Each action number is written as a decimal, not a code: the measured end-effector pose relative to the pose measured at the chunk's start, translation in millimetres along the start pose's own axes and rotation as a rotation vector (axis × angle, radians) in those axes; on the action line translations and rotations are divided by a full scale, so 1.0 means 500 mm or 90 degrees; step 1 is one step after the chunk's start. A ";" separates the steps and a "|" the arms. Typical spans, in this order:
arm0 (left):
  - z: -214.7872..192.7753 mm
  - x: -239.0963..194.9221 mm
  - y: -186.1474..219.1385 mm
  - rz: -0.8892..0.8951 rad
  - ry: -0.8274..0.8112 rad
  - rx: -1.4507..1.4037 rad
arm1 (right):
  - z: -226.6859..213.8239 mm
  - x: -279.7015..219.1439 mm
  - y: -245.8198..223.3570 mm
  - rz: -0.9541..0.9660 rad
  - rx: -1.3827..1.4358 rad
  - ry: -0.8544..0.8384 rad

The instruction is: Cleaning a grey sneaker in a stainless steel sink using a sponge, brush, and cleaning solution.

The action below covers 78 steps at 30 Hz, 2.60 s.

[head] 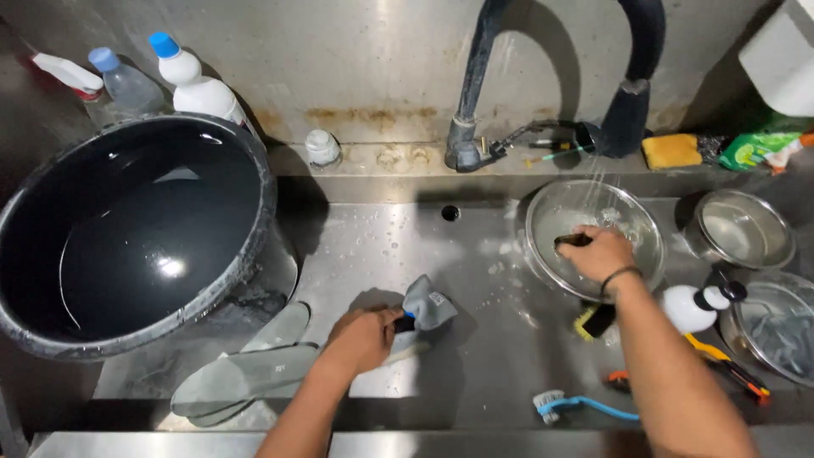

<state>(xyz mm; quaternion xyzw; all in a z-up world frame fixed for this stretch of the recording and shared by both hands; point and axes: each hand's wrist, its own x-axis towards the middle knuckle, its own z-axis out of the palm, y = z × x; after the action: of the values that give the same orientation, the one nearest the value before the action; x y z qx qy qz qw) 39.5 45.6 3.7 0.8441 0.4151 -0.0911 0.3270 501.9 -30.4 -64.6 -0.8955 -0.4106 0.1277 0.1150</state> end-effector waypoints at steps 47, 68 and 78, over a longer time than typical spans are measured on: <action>-0.013 0.023 0.013 0.066 -0.110 -0.079 | 0.215 -0.166 -0.205 -0.187 0.155 -0.120; 0.069 0.040 -0.030 0.059 -0.062 -0.099 | 0.018 -0.105 -0.185 -0.100 0.330 0.091; 0.033 0.010 0.004 -0.015 -0.086 -0.132 | 0.154 -0.128 -0.375 -0.259 0.033 -0.259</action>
<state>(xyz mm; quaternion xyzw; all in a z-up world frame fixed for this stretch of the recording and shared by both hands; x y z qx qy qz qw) 46.1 37.3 -10.0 0.7926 0.4093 -0.1080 0.4388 304.1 47.6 -70.3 -0.7477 -0.5928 0.2893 0.0761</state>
